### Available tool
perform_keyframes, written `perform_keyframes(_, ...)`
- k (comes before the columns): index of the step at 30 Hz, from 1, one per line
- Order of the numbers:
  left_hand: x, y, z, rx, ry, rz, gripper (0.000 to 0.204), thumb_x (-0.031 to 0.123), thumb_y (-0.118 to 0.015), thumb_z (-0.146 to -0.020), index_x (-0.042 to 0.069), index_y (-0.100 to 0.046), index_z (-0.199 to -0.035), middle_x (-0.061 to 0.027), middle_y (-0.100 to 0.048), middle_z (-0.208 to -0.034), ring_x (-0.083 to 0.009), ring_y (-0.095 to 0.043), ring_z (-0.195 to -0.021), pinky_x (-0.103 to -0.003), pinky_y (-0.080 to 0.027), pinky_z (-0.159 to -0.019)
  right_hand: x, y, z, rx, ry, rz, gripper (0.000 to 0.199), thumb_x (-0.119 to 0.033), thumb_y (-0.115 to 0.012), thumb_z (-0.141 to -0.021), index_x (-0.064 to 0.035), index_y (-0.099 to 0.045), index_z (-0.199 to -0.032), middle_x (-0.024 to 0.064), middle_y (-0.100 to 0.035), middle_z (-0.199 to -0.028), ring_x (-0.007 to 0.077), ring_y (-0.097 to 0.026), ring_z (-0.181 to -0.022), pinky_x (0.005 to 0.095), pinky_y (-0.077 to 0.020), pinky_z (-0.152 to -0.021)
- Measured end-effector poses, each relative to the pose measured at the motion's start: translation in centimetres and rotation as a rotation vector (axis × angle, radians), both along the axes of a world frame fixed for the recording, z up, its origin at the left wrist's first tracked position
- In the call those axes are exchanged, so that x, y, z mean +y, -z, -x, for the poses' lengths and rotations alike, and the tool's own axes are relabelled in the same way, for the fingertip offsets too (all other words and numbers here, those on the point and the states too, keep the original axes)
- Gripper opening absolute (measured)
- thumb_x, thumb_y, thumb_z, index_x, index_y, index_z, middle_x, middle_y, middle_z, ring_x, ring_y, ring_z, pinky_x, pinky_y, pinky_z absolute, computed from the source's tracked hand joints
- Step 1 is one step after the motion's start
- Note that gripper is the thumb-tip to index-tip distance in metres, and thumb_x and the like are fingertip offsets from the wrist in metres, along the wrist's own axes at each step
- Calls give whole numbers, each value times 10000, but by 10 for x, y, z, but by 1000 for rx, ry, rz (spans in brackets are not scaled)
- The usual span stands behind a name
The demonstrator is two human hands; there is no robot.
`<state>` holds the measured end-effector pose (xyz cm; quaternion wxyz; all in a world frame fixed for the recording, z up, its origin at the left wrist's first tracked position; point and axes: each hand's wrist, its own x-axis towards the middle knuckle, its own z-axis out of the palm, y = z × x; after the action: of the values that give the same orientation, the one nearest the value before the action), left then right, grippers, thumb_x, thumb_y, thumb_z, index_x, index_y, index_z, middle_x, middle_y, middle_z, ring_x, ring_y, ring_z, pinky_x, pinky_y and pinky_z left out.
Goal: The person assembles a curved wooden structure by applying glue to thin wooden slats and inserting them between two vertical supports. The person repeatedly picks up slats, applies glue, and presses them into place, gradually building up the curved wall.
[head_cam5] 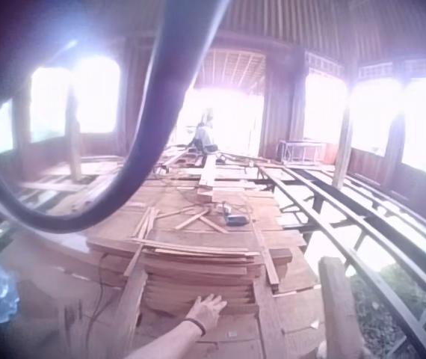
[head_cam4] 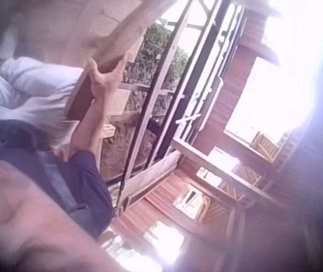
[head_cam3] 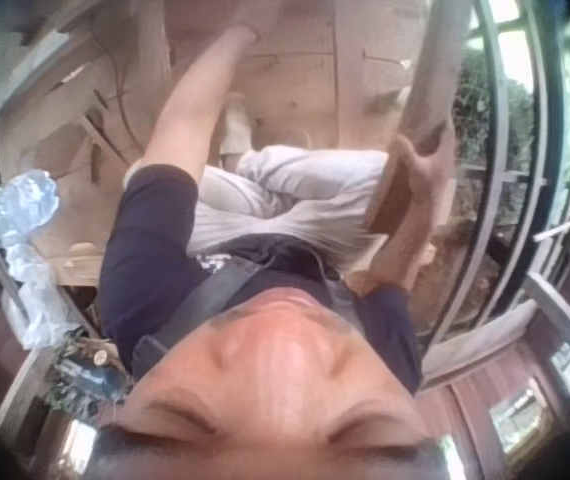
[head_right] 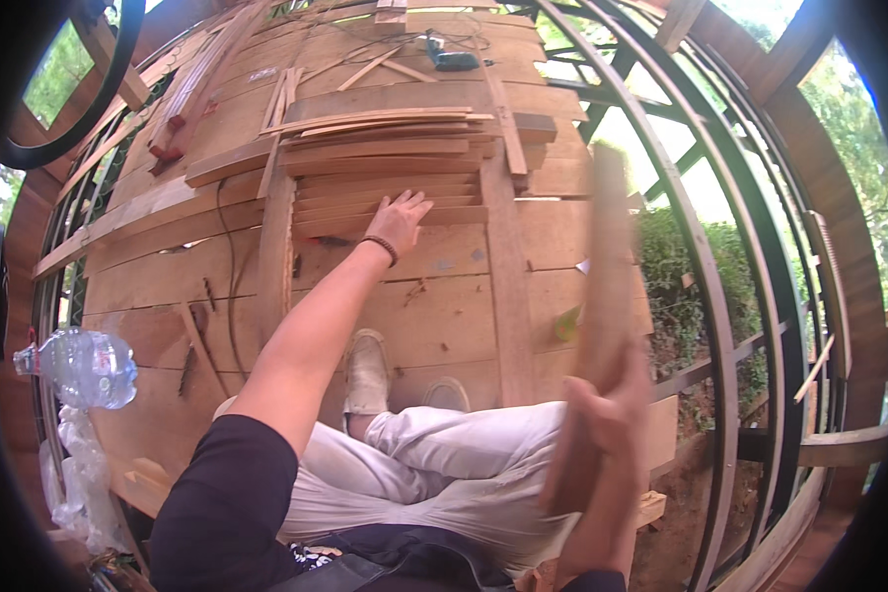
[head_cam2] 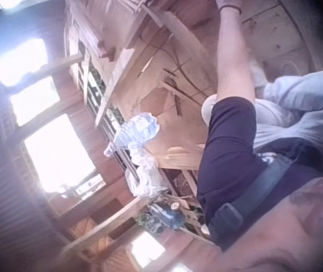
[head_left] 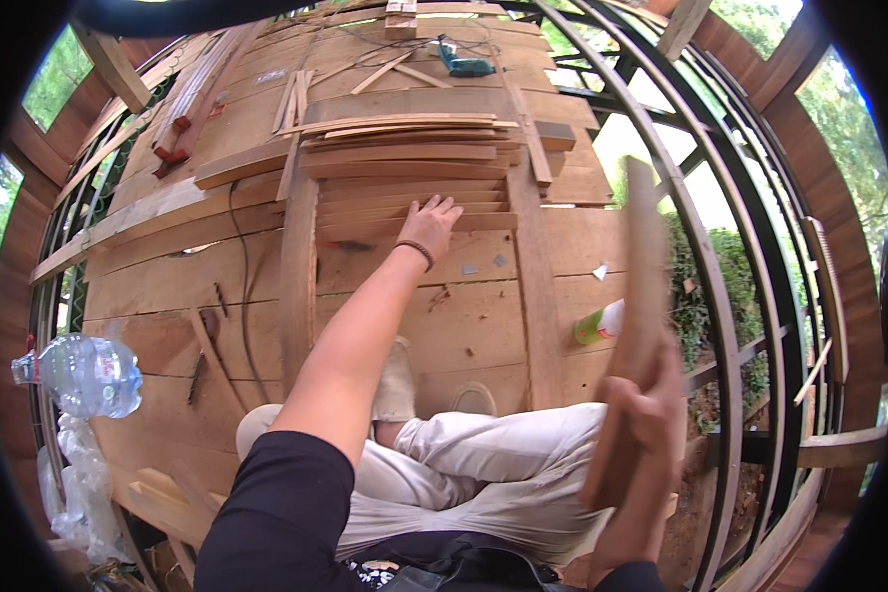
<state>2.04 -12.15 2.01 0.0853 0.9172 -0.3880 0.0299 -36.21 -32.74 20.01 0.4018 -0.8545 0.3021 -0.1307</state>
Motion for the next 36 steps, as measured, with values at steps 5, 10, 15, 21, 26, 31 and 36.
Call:
perform_keyframes(5, 2, 10, 0, -38, -36, 29, 546, 129, -672, -918, 128, -546, -1449, -90, -481, -1572, -302, -419, -1470, -581, -339, -1196, -47, -11, 95, -56, 326, 299, 850, -82, -706, -798, -2, -330, -1556, 249, -558, -1387, 347, -595, -1239, 426, -460, -1072)
perform_keyframes(10, -2, 6, 4, -15, -73, 3, 544, 127, -651, -932, 125, -531, -1463, -87, -469, -1582, -294, -409, -1478, -585, -326, -1202, -68, 96, 211, 265, 452, 286, 873, -87, -700, -744, 5, -354, -1540, 279, -611, -1321, 419, -608, -1238, 464, -456, -1083)
perform_keyframes(15, -15, -2, 0, -59, -22, -76, 545, 129, -646, -920, 123, -540, -1455, -107, -477, -1575, -293, -433, -1465, -564, -373, -1174, -28, 187, 282, 515, 581, 40, 936, -213, -759, -710, 42, -370, -1522, 333, -526, -1426, 443, -504, -1353, 466, -406, -1135)
perform_keyframes(21, 6, 16, -14, -72, 2, -36, 586, 115, -665, -896, 160, -532, -1465, -94, -490, -1567, -284, -462, -1442, -571, -424, -1125, -33, 197, 275, 730, 485, 167, 953, -311, -805, -712, 63, -387, -1482, 318, -540, -1372, 457, -515, -1289, 486, -416, -1111)
perform_keyframes(26, 2, 5, -7, -42, -68, -168, 632, 148, -676, -919, 177, -474, -1517, -61, -434, -1613, -267, -411, -1483, -569, -402, -1156, -37, 176, 239, 844, 447, 400, 912, -285, -794, -754, 34, -378, -1500, 283, -537, -1370, 418, -513, -1299, 479, -410, -1118)
perform_keyframes(31, -1, -2, -3, -89, -93, -182, 598, 171, -664, -918, 157, -497, -1492, -52, -452, -1599, -270, -445, -1455, -547, -402, -1162, -50, 209, 171, 432, 87, 401, 683, -158, -723, -815, 5, -497, -1438, 202, -587, -1336, 374, -535, -1284, 496, -423, -1107)
perform_keyframes(36, -42, -37, 32, -216, -49, -258, 502, 230, -627, -936, 122, -562, -1423, -74, -512, -1545, -272, -455, -1441, -534, -357, -1193, -93, 306, 155, 597, -91, 636, 316, -87, -617, -868, -45, -629, -1181, 137, -631, -1088, 363, -593, -1110, 467, -464, -1022)
